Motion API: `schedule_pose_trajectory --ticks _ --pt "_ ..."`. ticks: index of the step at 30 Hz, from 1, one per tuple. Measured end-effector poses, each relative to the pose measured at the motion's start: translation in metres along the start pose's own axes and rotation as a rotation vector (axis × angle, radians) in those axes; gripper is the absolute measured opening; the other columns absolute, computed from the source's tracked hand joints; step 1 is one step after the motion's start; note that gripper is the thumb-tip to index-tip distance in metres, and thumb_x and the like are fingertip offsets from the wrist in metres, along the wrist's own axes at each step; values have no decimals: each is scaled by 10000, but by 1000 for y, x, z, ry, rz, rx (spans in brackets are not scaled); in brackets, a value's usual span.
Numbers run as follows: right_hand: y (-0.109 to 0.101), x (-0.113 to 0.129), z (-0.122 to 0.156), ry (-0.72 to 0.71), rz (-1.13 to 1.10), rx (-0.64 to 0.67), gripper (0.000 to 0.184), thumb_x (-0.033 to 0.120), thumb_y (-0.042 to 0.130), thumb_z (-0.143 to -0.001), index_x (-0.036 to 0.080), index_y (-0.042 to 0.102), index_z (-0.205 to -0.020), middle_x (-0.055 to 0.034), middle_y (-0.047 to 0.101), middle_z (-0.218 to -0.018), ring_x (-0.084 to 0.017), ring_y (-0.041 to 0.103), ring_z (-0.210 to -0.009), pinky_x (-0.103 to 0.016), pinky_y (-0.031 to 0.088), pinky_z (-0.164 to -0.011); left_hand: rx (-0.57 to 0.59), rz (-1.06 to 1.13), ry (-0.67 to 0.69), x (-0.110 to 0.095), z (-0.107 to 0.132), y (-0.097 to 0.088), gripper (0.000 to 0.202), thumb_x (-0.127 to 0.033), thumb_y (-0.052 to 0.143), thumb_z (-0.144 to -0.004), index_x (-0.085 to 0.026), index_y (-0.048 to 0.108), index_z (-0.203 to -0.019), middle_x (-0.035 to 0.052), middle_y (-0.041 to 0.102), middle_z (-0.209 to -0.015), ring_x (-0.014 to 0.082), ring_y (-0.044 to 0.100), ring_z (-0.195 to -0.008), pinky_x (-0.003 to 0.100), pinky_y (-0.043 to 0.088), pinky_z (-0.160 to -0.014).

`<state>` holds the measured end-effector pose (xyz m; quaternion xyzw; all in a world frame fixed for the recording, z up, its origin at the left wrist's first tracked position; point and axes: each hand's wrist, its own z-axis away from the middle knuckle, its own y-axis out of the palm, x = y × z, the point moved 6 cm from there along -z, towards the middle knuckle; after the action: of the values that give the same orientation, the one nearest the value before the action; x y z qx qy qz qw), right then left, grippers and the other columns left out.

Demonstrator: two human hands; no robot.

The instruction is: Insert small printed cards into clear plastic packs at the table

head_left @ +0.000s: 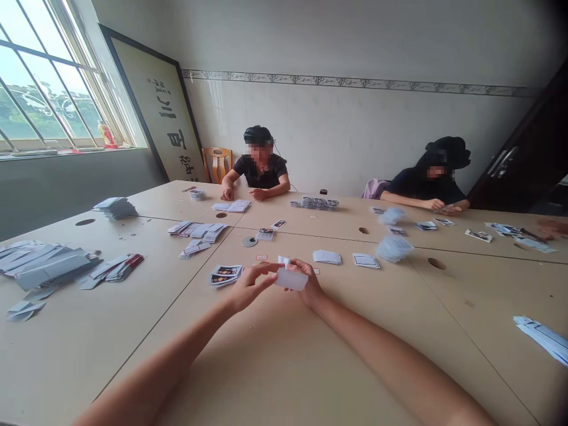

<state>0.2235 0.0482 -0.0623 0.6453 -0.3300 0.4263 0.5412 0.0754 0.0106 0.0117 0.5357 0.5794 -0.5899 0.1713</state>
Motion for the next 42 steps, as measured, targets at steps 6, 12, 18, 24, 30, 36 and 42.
schedule_pose_trajectory --ticks 6,12,18,24,30,36,42 --pt "4 3 0 -14 45 35 312 488 765 -716 209 673 -819 15 640 -666 -126 563 -558 -236 434 -495 -8 -152 124 -3 -2 2 415 -497 467 -995 -261 784 -1122 88 729 -1240 297 610 -1200 420 445 -1059" --pt "6 6 2 -48 112 101 368 541 735 -784 199 640 -881 26 635 -590 -111 565 -489 -216 396 -491 33 -289 197 -3 2 13 408 -454 420 -1023 -271 776 -1102 77 651 -1376 312 532 -1270 533 364 -1125" --pt "8 7 3 -74 202 136 400 592 572 -893 195 605 -930 10 639 -635 -112 572 -494 -225 405 -514 49 -531 235 -3 3 14 394 -431 415 -1032 -311 646 -1329 75 545 -1497 311 465 -1364 571 318 -1148" --pt "13 10 13 -137 404 108 371 452 502 -907 236 530 -1207 37 592 -765 -112 540 -514 -253 414 -537 -206 -204 166 -1 -1 -13 256 -422 645 -904 -322 773 -1102 66 605 -1424 346 509 -1300 563 311 -1133" --pt "32 31 30 -187 793 391 175 317 768 -723 215 683 -837 9 621 -794 -141 528 -670 -284 403 -650 -509 168 54 14 -3 -52 210 -410 713 -805 -257 757 -941 93 636 -1321 314 535 -1279 467 378 -1112" --pt "45 34 47 -139 1373 769 761 441 901 -619 250 609 -1295 -110 628 -1317 -323 570 -1188 -371 453 -906 -591 715 -175 40 -6 -63 509 -199 843 -524 -253 606 -971 36 720 -970 210 693 -995 286 526 -784" --pt "48 39 51 -178 1513 732 192 181 649 -853 178 675 -1043 -90 691 -947 -234 631 -857 -277 393 -661 -646 944 -357 53 -7 -54 327 -246 832 -645 -199 666 -923 15 700 -856 91 644 -714 186 497 -616"
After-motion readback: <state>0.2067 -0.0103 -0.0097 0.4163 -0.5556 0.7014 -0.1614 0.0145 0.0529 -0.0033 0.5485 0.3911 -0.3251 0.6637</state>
